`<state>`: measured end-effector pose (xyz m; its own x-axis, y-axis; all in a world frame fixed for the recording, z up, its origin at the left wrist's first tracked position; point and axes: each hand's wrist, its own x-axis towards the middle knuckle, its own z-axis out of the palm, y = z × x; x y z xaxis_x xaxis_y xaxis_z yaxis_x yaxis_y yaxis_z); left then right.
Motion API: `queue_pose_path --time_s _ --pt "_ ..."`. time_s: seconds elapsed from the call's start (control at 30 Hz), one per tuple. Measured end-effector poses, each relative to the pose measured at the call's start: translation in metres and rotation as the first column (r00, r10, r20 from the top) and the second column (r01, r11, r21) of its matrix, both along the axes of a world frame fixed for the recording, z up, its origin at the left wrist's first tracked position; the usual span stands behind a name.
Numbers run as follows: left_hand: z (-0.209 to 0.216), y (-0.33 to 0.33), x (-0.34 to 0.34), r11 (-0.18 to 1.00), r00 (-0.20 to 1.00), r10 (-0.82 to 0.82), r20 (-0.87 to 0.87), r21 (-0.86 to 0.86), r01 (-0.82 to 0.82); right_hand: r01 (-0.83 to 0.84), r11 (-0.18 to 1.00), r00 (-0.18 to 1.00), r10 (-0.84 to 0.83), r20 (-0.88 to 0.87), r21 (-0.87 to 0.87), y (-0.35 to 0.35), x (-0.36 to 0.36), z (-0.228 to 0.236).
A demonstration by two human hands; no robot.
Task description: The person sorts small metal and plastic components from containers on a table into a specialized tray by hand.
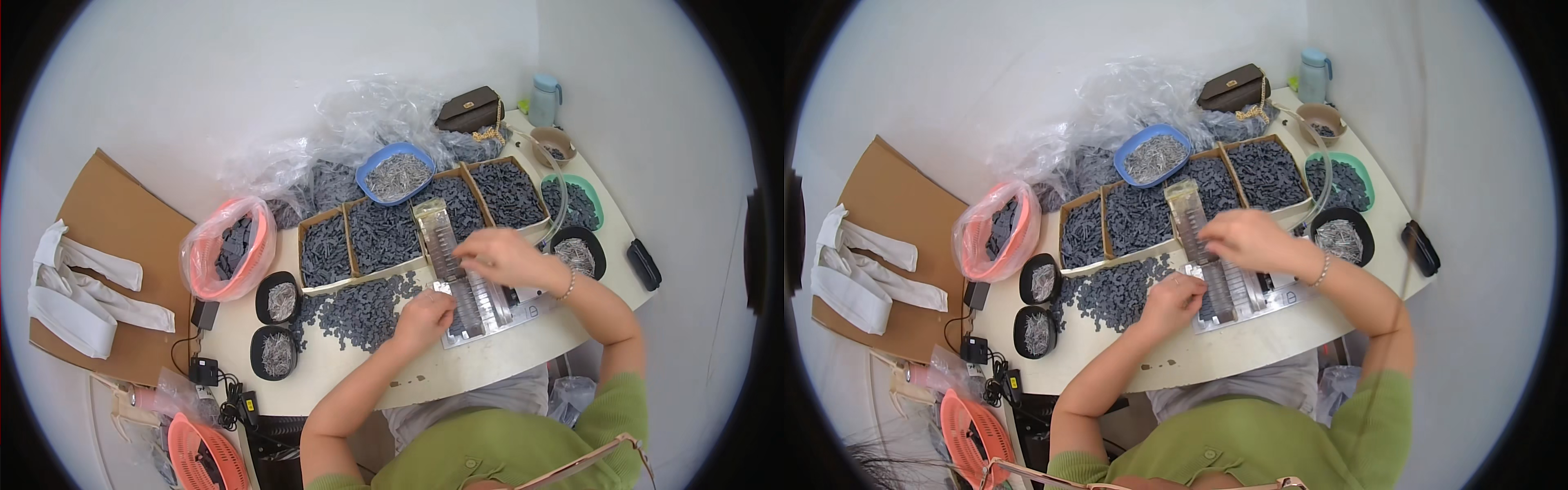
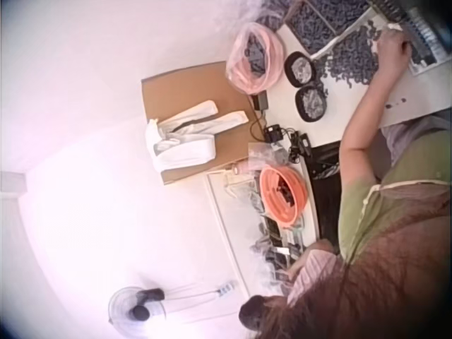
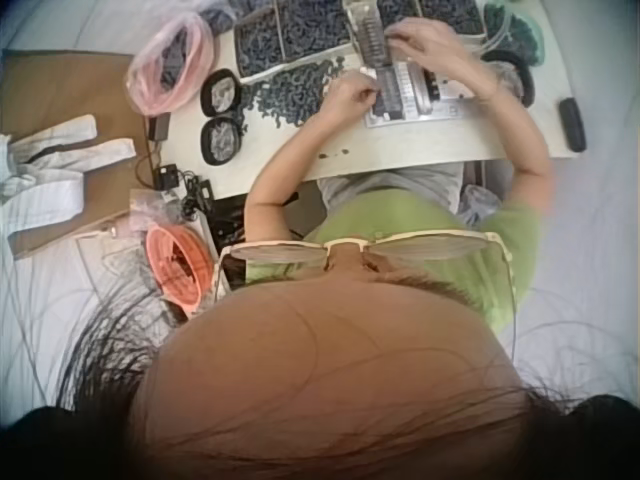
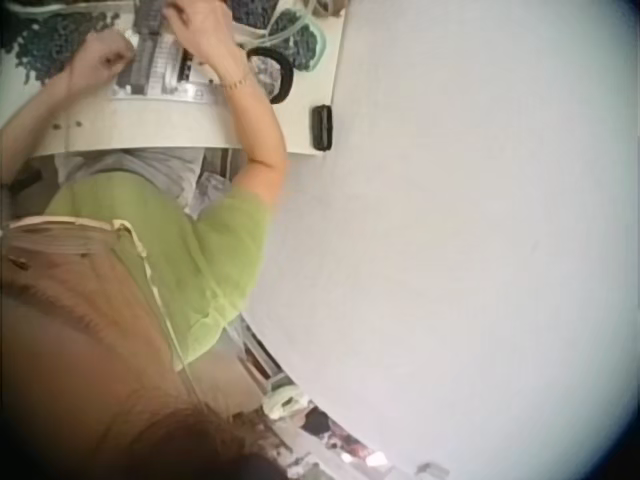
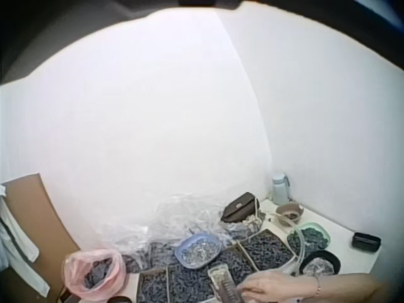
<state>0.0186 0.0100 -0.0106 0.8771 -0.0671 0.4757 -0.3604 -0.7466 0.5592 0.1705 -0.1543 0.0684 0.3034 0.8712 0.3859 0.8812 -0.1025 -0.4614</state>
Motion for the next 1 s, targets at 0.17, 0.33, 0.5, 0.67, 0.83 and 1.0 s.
queue_pose_path --time_s 0.17,0.33,0.5,0.67,0.83,1.0 --pt "0.007 -0.022 -0.023 0.825 0.993 0.011 0.118 0.560 -0.076 -0.169 0.985 0.986 0.168 -0.014 -0.036 0.028 -0.024 -0.006" --pt "0.012 -0.028 -0.042 0.751 0.993 0.030 0.110 0.654 -0.095 -0.223 0.968 0.970 0.209 -0.121 -0.115 0.060 -0.031 -0.009" --pt "0.011 -0.031 -0.070 0.877 0.999 -0.026 0.048 0.481 0.000 -0.230 0.902 0.966 0.258 0.029 -0.366 0.085 -0.047 -0.042" --pt "0.011 0.011 -0.076 0.903 0.956 0.281 -0.084 0.360 -0.234 -0.204 0.942 0.971 0.231 0.070 -0.268 0.089 -0.057 -0.062" --pt "0.017 0.031 -0.056 0.855 0.907 0.420 -0.032 0.351 -0.383 -0.178 0.983 0.976 0.173 -0.129 -0.031 0.058 -0.034 -0.032" --pt "0.014 0.031 -0.036 0.901 0.946 0.323 -0.040 0.318 -0.294 -0.144 0.975 0.973 0.108 -0.206 -0.167 0.026 -0.013 -0.030"
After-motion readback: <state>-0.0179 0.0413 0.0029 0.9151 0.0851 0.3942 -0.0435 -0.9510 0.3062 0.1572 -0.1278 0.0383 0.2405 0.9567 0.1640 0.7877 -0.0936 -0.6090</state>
